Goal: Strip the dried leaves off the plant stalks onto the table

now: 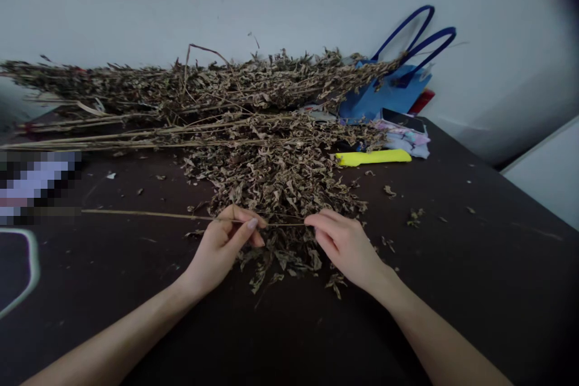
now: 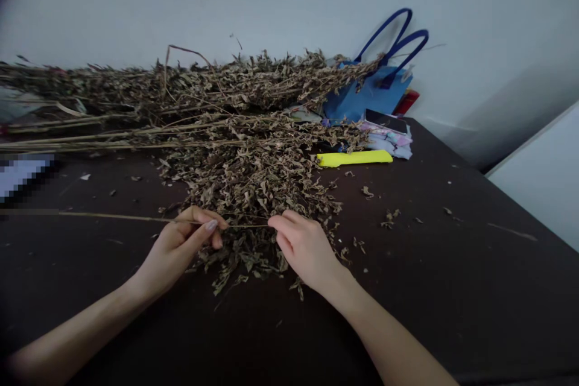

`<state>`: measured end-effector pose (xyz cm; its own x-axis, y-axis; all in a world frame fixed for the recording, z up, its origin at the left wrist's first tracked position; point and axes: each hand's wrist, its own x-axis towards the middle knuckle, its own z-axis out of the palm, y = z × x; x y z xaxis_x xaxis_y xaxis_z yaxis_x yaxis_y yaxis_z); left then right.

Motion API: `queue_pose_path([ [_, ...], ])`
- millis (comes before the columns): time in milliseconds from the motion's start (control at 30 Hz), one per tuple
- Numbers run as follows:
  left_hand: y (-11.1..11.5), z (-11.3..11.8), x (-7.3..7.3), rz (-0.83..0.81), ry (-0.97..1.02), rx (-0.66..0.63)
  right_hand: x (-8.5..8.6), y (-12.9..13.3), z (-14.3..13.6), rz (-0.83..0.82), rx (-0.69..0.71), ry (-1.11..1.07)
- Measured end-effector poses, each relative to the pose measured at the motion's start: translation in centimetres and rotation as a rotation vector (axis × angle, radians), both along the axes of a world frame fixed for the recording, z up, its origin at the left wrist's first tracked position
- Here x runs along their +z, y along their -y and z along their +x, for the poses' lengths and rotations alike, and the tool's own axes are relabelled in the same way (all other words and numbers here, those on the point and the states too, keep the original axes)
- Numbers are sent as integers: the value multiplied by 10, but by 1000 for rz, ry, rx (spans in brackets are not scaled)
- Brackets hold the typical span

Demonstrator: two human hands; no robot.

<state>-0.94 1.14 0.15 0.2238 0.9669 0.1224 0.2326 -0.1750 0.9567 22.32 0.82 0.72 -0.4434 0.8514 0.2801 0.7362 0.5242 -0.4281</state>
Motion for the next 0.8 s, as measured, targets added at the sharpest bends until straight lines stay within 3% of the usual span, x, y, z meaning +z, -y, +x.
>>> queue_pose_path([
  [300, 3, 1, 0, 13, 2, -40, 6, 5, -4, 67, 4, -50],
  [567, -3, -4, -10, -186, 299, 49, -6, -4, -3, 69, -66, -116],
  [800, -6, -7, -11, -200, 347, 86, -4, -4, 0, 82, -91, -72],
])
